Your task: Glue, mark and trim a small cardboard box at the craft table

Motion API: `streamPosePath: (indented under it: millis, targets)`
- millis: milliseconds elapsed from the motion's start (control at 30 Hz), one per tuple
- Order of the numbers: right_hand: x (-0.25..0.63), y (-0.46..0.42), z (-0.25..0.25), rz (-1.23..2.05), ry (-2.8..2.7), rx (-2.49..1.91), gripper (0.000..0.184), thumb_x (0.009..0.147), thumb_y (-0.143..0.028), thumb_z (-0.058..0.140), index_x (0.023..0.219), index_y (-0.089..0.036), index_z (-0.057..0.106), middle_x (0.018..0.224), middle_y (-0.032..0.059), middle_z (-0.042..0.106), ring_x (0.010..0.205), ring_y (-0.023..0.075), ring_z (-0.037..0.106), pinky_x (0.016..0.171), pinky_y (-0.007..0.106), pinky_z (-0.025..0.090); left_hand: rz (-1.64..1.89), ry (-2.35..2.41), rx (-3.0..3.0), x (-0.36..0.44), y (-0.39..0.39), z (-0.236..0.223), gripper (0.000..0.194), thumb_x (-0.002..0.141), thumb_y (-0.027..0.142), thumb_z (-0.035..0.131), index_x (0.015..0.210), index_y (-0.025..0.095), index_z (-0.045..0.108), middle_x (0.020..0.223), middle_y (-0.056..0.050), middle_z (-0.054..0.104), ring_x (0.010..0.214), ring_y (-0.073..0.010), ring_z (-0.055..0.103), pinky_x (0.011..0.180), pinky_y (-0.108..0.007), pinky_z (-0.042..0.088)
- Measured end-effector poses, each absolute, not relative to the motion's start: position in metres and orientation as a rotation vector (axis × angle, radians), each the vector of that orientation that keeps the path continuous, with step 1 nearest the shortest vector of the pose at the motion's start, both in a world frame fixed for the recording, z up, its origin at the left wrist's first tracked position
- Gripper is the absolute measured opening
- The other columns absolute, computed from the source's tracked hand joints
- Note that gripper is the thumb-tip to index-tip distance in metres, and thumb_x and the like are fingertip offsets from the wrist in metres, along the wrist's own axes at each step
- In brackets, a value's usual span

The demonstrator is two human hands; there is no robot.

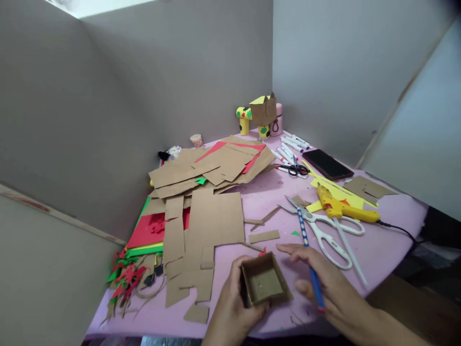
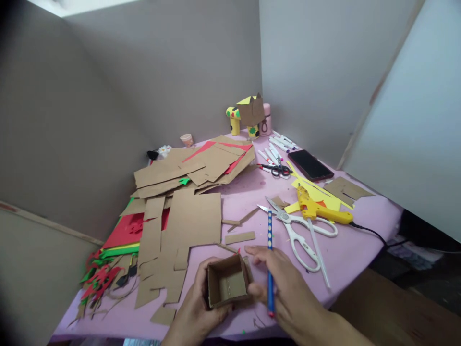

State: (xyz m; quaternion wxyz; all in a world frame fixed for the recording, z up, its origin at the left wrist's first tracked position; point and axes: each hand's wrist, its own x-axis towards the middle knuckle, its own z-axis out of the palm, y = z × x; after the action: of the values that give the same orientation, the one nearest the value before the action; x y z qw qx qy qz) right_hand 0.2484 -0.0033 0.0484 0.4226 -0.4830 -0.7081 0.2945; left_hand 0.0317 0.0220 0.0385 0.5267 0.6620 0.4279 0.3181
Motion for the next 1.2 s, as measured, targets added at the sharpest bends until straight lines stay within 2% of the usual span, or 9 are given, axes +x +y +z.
streamPosePath:
  millis: [67, 133, 233, 300, 367, 500, 700, 833, 1200]
  targets:
    - [0.258, -0.011, 0.066, 0.611, -1.758, -1.165, 0.036, 0.098, -0.052, 0.029, 0.118, -0.031, 0.049, 0.107, 0.0058, 0.066, 0.102, 0.0241, 0.063, 0.085, 0.034, 0.052, 0.763, 1.010, 1.569, 0.033, 0.023, 0.038, 0.053, 0.071, 0.014, 0.065, 0.118, 0.025, 0.042, 0.110, -0.003, 0.058, 0.100, -0.0214, 0.058, 0.083, -0.033, 0.047]
    - [0.262, -0.017, 0.082, 0.553, -1.773, -1.165, 0.037, 0.098, -0.052, 0.024, 0.114, -0.034, 0.052, 0.088, 0.0017, 0.067, 0.086, 0.0207, 0.066, 0.072, 0.028, 0.054, 0.769, 1.018, 1.569, 0.033, 0.024, 0.038, 0.054, 0.070, 0.013, 0.064, 0.118, 0.025, 0.042, 0.112, -0.003, 0.058, 0.102, -0.0217, 0.058, 0.085, -0.033, 0.046]
    - [0.256, -0.021, 0.095, 0.545, -1.782, -1.281, 0.024, 0.100, -0.036, 0.034, 0.093, -0.029, 0.055, 0.064, -0.0033, 0.060, 0.055, 0.0137, 0.062, 0.049, 0.020, 0.047, 0.768, 1.021, 1.582, 0.033, 0.024, 0.038, 0.056, 0.069, 0.010, 0.063, 0.119, 0.025, 0.042, 0.116, -0.004, 0.058, 0.108, -0.0226, 0.056, 0.089, -0.034, 0.044]
    - [0.248, -0.019, 0.097, 0.599, -1.827, -1.304, 0.019, 0.096, -0.030, 0.042, 0.081, -0.025, 0.052, 0.056, -0.0052, 0.055, 0.044, 0.0112, 0.055, 0.041, 0.018, 0.042, 0.747, 1.024, 1.584, 0.033, 0.024, 0.038, 0.056, 0.069, 0.011, 0.064, 0.118, 0.025, 0.042, 0.113, -0.004, 0.059, 0.102, -0.0225, 0.058, 0.085, -0.034, 0.046]
    - [0.241, -0.015, 0.097, 0.608, -1.899, -1.217, 0.023, 0.095, -0.030, 0.045, 0.074, -0.024, 0.051, 0.055, -0.0045, 0.056, 0.045, 0.0109, 0.054, 0.043, 0.019, 0.042, 0.736, 1.044, 1.586, 0.033, 0.023, 0.038, 0.055, 0.069, 0.014, 0.066, 0.118, 0.024, 0.043, 0.108, -0.004, 0.060, 0.095, -0.0223, 0.061, 0.079, -0.033, 0.048]
    - [0.232, -0.003, 0.096, 0.540, -2.015, -1.034, 0.032, 0.098, -0.032, 0.041, 0.069, -0.021, 0.052, 0.057, -0.0004, 0.059, 0.052, 0.0127, 0.056, 0.049, 0.021, 0.043, 0.760, 1.062, 1.562, 0.034, 0.023, 0.038, 0.055, 0.067, 0.017, 0.069, 0.116, 0.024, 0.046, 0.109, -0.005, 0.062, 0.097, -0.0242, 0.062, 0.081, -0.035, 0.049]
    - [0.228, 0.004, 0.089, 0.555, -2.137, -1.104, 0.017, 0.088, -0.013, 0.044, 0.075, -0.020, 0.052, 0.065, 0.0012, 0.060, 0.060, 0.0144, 0.055, 0.053, 0.023, 0.043, 0.790, 1.029, 1.641, 0.034, 0.024, 0.036, 0.054, 0.069, 0.016, 0.064, 0.119, 0.023, 0.046, 0.113, -0.007, 0.063, 0.100, -0.0243, 0.063, 0.083, -0.036, 0.049]
    - [0.223, 0.008, 0.083, 0.600, -2.141, -1.110, 0.014, 0.087, -0.013, 0.046, 0.077, -0.020, 0.052, 0.069, 0.0016, 0.060, 0.067, 0.0154, 0.056, 0.058, 0.023, 0.043, 0.793, 1.011, 1.659, 0.033, 0.024, 0.034, 0.053, 0.069, 0.015, 0.064, 0.118, 0.024, 0.045, 0.110, -0.006, 0.065, 0.097, -0.0244, 0.065, 0.082, -0.037, 0.050]
    - [0.225, 0.008, 0.087, 0.577, -2.204, -1.166, 0.021, 0.092, -0.014, 0.040, 0.073, -0.020, 0.047, 0.067, 0.0016, 0.057, 0.067, 0.0158, 0.052, 0.057, 0.025, 0.040, 0.821, 1.027, 1.691, 0.034, 0.024, 0.028, 0.051, 0.072, 0.017, 0.066, 0.118, 0.024, 0.045, 0.111, -0.007, 0.065, 0.097, -0.0245, 0.065, 0.084, -0.038, 0.051]
